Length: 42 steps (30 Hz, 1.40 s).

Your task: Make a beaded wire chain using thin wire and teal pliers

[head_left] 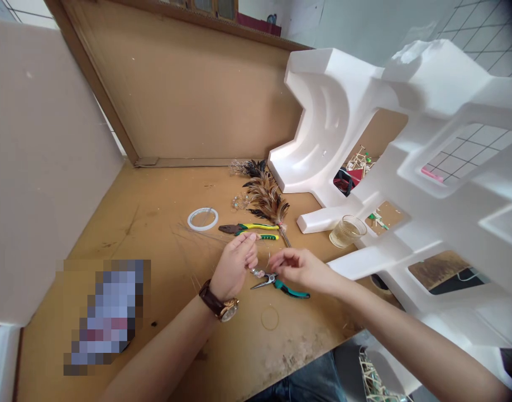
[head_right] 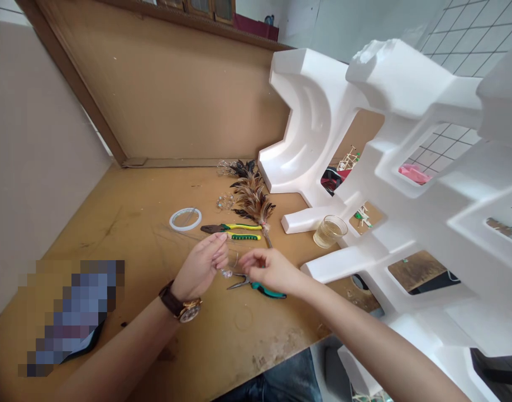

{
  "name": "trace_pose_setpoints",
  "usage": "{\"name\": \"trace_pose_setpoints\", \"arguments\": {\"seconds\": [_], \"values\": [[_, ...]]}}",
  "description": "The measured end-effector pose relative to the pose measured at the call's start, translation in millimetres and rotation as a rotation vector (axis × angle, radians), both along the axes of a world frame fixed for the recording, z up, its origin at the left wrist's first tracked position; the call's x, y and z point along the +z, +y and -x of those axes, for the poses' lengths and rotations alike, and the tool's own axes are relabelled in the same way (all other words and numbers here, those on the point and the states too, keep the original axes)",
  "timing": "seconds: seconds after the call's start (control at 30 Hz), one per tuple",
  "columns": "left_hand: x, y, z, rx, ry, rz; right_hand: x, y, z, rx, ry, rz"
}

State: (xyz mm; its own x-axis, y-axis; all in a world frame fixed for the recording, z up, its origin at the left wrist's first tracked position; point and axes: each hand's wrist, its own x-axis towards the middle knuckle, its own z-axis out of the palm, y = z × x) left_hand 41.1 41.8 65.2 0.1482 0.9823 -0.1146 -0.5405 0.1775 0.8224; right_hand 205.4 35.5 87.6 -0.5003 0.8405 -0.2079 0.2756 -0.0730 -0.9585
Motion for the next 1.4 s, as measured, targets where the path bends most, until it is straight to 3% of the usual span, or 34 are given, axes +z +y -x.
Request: {"name": "trace_pose_setpoints", "arguments": {"seconds": [0.1, 0.2, 0.67, 0.97, 1.17, 1.27, 1.4], "values": [[-1.3, -1, -1, 0.036, -0.001, -0.007, -9.8, -10, 10, 0.045, 0.003, -0.042], [-2.2, -1, -2, 0.037, 0.001, -0.010, -13.5, -12, 15, -0.017, -0.025, -0.056], [1.7, -6, -7, 0.084, 0.023, -0.009, -13.6, -12, 17, -0.128, 0.036, 0.022], [-2.2, -8, -13, 0.040, 0.060, -0.002, -2.3, 7, 9, -0.303, 0.219, 0.216], [-5.4, -8, -14, -0.040, -0.069, 0.061, -1.9, 6, 6, -0.357, 0.480, 0.384], [-5.4, -7, -12, -0.064, -0.117, 0.094, -3.1, 6, 0, -0.415, 0.392, 0.243], [-5.9, -7, -12, -0.114, -0.074, 0.093, 4.5, 15, -11, -0.422, 0.090, -0.198]]}}
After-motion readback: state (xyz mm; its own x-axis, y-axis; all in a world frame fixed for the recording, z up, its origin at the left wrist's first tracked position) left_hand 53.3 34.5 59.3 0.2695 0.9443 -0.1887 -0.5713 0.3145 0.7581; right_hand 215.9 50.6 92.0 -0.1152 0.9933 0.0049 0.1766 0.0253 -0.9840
